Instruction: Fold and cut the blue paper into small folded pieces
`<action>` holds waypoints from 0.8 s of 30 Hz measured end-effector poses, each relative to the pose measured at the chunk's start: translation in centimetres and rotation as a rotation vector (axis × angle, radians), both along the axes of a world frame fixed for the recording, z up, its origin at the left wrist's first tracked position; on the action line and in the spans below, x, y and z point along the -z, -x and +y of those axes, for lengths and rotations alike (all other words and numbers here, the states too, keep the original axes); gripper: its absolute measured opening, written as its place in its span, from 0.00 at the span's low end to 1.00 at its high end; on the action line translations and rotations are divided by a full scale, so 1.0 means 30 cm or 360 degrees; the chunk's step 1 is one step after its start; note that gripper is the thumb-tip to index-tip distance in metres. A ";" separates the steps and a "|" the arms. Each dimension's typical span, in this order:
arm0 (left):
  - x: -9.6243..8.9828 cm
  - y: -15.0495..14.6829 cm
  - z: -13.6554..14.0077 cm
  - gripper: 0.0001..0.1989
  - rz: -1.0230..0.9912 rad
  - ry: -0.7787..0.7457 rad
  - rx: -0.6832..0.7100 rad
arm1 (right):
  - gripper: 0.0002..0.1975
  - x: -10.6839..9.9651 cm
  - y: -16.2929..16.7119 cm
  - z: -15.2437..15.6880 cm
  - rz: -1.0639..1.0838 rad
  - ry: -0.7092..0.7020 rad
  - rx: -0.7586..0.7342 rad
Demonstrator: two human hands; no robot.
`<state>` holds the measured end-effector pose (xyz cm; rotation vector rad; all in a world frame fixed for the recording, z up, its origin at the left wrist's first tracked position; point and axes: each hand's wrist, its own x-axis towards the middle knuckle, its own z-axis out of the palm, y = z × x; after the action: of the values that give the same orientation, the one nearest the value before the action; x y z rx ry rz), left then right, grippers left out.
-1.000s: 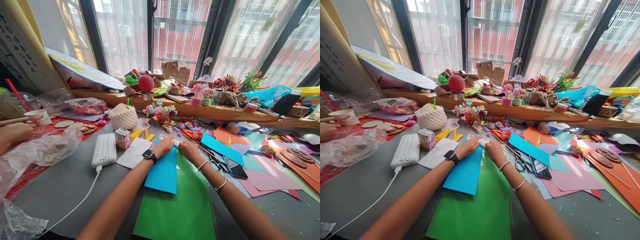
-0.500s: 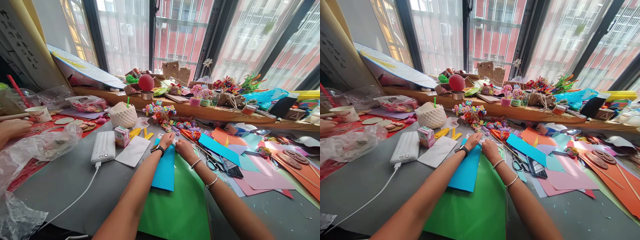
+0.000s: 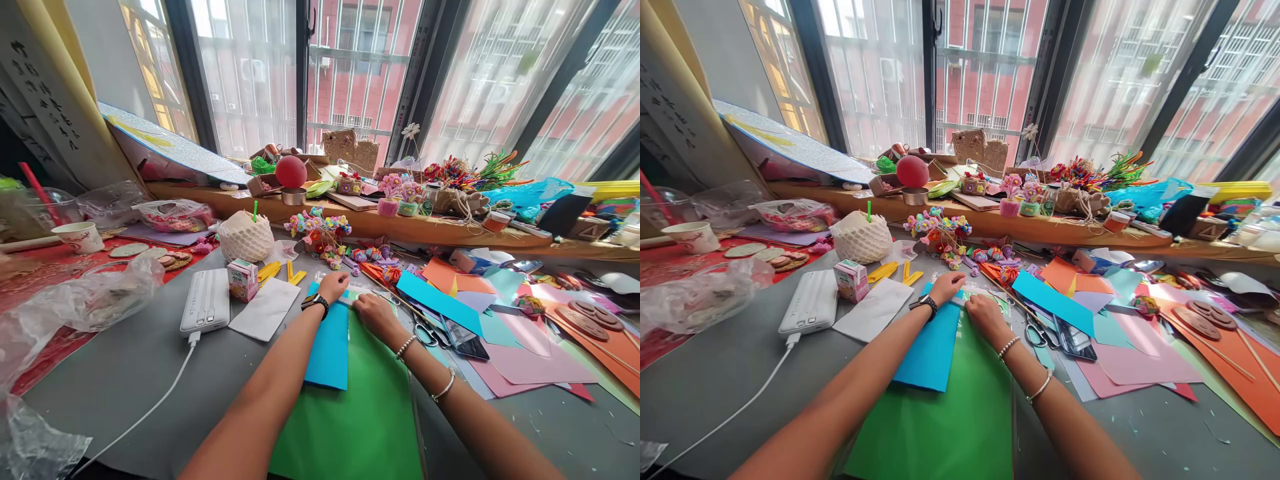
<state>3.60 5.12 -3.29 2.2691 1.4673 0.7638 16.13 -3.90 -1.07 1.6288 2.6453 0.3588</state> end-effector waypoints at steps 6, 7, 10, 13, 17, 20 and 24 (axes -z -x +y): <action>-0.012 -0.022 -0.022 0.14 0.0244 -0.0015 0.0147 | 0.11 -0.014 -0.022 -0.022 -0.0012 0.0092 -0.0066; -0.019 -0.028 -0.025 0.14 0.0286 -0.0030 0.0188 | 0.11 -0.022 -0.019 -0.022 -0.0020 0.0105 -0.0064; -0.043 -0.048 -0.026 0.13 0.0388 -0.0086 0.0321 | 0.11 -0.050 0.003 -0.025 -0.0051 0.0117 -0.0023; -0.051 -0.063 -0.017 0.14 0.0449 -0.0115 0.0381 | 0.13 -0.071 0.044 -0.029 -0.0089 0.0099 0.0051; -0.031 -0.064 -0.004 0.19 0.0484 -0.0084 0.0332 | 0.15 -0.063 0.100 -0.034 -0.0118 0.0096 0.0158; -0.015 -0.057 0.000 0.22 0.0508 -0.0054 0.0326 | 0.13 -0.048 0.117 -0.038 -0.0088 0.0133 0.0208; -0.004 -0.057 0.002 0.28 0.0544 -0.0016 0.0277 | 0.11 -0.041 0.103 -0.066 -0.0053 0.0177 0.0216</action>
<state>5.31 5.19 -3.16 2.5892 1.3749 0.3443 13.05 -5.89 0.18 1.7393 2.4655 0.2289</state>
